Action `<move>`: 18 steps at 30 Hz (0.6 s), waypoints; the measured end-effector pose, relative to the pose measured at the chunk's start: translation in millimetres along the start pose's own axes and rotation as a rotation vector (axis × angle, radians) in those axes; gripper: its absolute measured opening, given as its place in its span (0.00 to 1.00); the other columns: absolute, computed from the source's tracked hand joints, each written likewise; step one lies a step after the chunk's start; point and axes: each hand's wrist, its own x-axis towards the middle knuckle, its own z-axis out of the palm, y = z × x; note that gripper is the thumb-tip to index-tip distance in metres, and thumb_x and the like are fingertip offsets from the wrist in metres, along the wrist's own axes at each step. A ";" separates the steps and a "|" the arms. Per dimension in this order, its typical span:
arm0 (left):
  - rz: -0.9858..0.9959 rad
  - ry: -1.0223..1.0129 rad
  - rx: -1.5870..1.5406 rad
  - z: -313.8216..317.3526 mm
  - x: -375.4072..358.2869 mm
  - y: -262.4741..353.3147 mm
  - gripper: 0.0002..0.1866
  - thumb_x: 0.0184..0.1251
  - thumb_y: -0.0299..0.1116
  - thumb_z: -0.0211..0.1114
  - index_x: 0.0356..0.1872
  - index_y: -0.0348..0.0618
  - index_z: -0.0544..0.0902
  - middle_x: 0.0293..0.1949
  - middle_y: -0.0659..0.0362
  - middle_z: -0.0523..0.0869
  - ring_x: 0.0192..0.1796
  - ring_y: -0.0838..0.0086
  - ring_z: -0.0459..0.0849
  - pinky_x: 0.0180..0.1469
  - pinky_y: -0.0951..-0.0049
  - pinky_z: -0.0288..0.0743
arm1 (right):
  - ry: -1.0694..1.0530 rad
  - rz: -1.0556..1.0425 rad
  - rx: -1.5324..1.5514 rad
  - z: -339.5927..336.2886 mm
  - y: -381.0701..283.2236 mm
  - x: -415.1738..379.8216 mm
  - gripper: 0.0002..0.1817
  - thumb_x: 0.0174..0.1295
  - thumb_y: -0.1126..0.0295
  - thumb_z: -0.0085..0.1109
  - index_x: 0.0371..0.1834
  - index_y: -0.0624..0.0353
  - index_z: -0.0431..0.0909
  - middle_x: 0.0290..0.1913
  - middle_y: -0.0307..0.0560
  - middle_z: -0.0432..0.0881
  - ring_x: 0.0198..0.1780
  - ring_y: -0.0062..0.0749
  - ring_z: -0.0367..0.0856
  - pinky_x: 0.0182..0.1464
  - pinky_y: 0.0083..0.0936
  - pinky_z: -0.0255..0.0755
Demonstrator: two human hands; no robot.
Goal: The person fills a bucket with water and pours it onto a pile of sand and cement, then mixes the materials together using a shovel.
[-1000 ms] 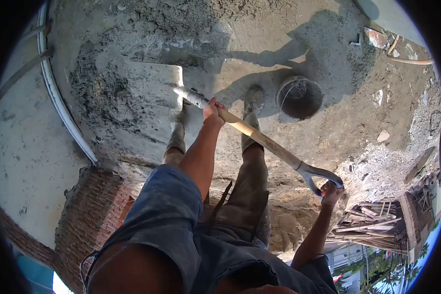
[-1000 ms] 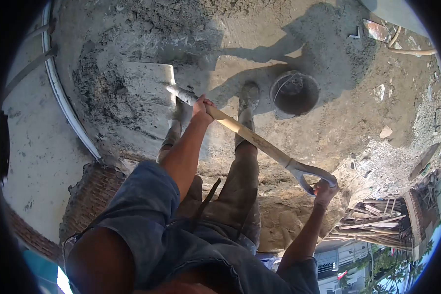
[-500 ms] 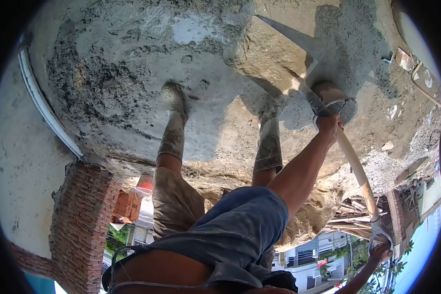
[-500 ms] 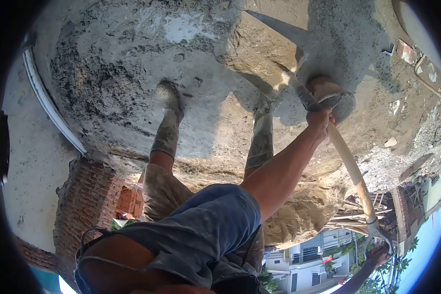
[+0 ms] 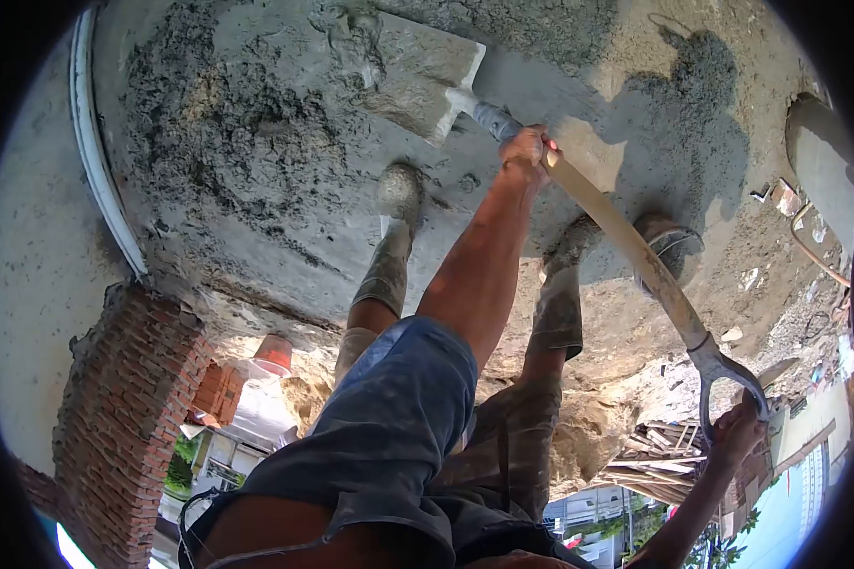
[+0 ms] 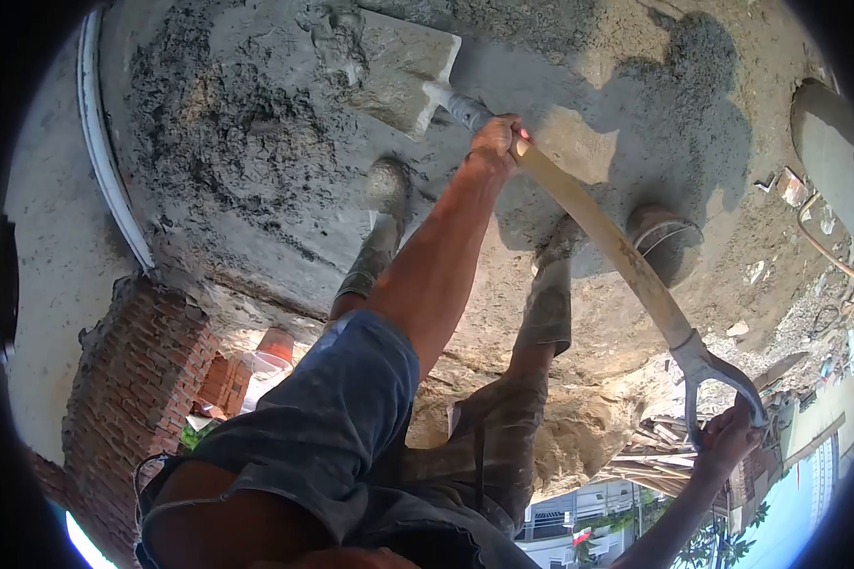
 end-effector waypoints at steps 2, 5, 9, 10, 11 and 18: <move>0.055 0.005 0.089 -5.3 -14.3 52.3 0.12 0.62 0.30 0.55 0.20 0.44 0.66 0.15 0.59 0.68 0.20 0.69 0.69 0.26 0.64 0.72 | -0.036 -0.013 0.006 32.7 -21.9 -28.3 0.19 0.60 0.69 0.50 0.10 0.51 0.62 0.08 0.32 0.58 0.08 0.14 0.54 0.08 0.15 0.44; 0.036 -0.022 0.036 -31.4 -11.9 134.7 0.08 0.63 0.31 0.55 0.25 0.46 0.68 0.16 0.62 0.67 0.18 0.72 0.67 0.27 0.66 0.71 | -0.218 -0.149 0.126 81.1 -40.6 -66.3 0.17 0.60 0.70 0.54 0.14 0.51 0.62 0.09 0.30 0.55 0.08 0.12 0.52 0.09 0.15 0.42; 0.117 0.009 0.041 -67.1 -20.6 215.3 0.10 0.64 0.30 0.53 0.23 0.47 0.67 0.16 0.64 0.66 0.17 0.73 0.66 0.27 0.67 0.71 | -0.317 -0.195 0.197 132.1 -39.4 -127.0 0.14 0.59 0.71 0.56 0.17 0.56 0.66 0.10 0.33 0.61 0.08 0.13 0.55 0.09 0.16 0.44; 0.195 0.010 0.081 -74.4 -31.2 222.9 0.12 0.63 0.30 0.54 0.19 0.47 0.66 0.15 0.64 0.66 0.18 0.73 0.67 0.27 0.69 0.71 | -0.309 -0.192 0.215 132.9 -29.2 -141.2 0.10 0.59 0.73 0.55 0.21 0.60 0.68 0.10 0.34 0.63 0.08 0.14 0.57 0.10 0.15 0.47; 0.270 0.014 0.121 -78.9 -48.0 228.8 0.14 0.62 0.30 0.55 0.16 0.47 0.66 0.14 0.64 0.67 0.18 0.74 0.67 0.27 0.72 0.71 | -0.273 -0.262 0.227 131.6 -9.6 -153.7 0.08 0.59 0.73 0.55 0.24 0.62 0.69 0.11 0.34 0.64 0.09 0.15 0.59 0.11 0.14 0.50; 0.166 -1.073 -0.458 -141.6 -147.6 231.3 0.12 0.64 0.36 0.56 0.22 0.46 0.69 0.20 0.68 0.67 0.22 0.81 0.67 0.33 0.80 0.66 | -0.511 -0.942 0.039 80.2 77.9 -182.2 0.13 0.60 0.63 0.55 0.28 0.61 0.66 0.33 0.49 0.74 0.35 0.38 0.75 0.40 0.35 0.69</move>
